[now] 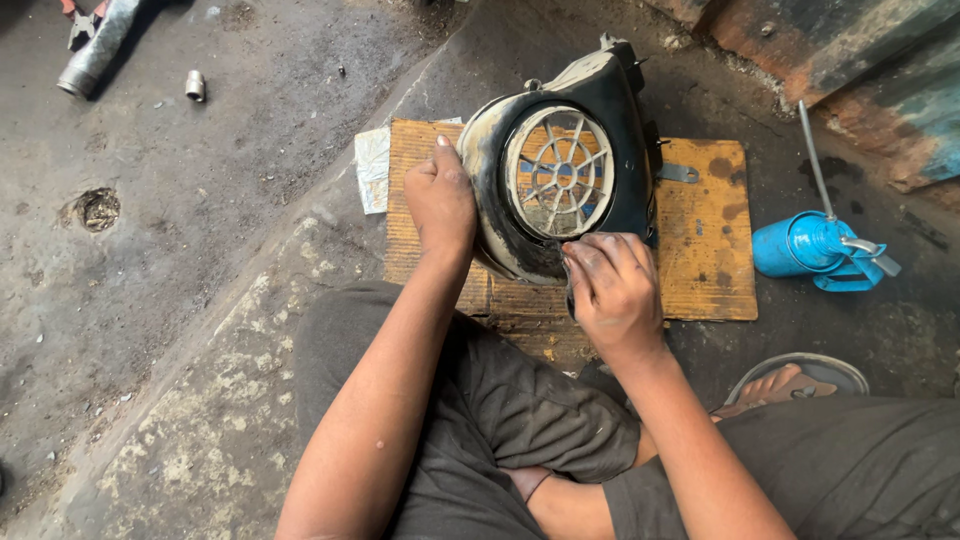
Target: The person sits on the floor and cleans a black motor housing using a rag. They wipe the exterior surfaces and the circular vent area, then use a small tool to scrape residue from the vent before wiping it again.
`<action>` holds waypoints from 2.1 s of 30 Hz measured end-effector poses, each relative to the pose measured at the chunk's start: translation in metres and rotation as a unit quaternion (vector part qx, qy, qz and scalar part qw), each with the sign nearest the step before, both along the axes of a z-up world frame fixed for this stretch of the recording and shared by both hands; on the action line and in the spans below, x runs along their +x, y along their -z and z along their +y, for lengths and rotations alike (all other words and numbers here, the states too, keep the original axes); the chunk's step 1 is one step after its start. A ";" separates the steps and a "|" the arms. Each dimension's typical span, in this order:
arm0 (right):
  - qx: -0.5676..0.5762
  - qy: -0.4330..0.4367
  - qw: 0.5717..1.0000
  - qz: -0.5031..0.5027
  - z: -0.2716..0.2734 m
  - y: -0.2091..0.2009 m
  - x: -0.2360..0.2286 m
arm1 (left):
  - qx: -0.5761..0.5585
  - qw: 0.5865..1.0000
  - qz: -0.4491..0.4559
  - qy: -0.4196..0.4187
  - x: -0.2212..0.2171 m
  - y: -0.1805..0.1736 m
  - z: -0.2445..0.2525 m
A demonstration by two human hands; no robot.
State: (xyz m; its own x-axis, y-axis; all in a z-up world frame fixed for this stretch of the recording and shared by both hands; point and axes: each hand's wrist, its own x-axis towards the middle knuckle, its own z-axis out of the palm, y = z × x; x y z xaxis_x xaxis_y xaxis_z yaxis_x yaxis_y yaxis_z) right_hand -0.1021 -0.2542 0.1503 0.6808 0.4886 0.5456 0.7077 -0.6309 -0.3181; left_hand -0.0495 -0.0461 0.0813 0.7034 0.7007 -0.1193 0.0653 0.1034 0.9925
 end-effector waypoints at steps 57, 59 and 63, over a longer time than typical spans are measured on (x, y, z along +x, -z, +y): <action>0.018 0.100 0.985 0.138 -0.116 0.029 0.031 | -0.166 0.940 0.172 0.242 0.015 0.064 -0.030; 0.059 0.111 0.972 0.198 -0.116 0.034 0.032 | -0.166 0.958 0.072 0.221 0.025 0.079 -0.059; 0.098 0.124 0.964 0.213 -0.119 0.044 0.029 | -0.301 0.939 0.010 0.164 0.023 0.073 -0.079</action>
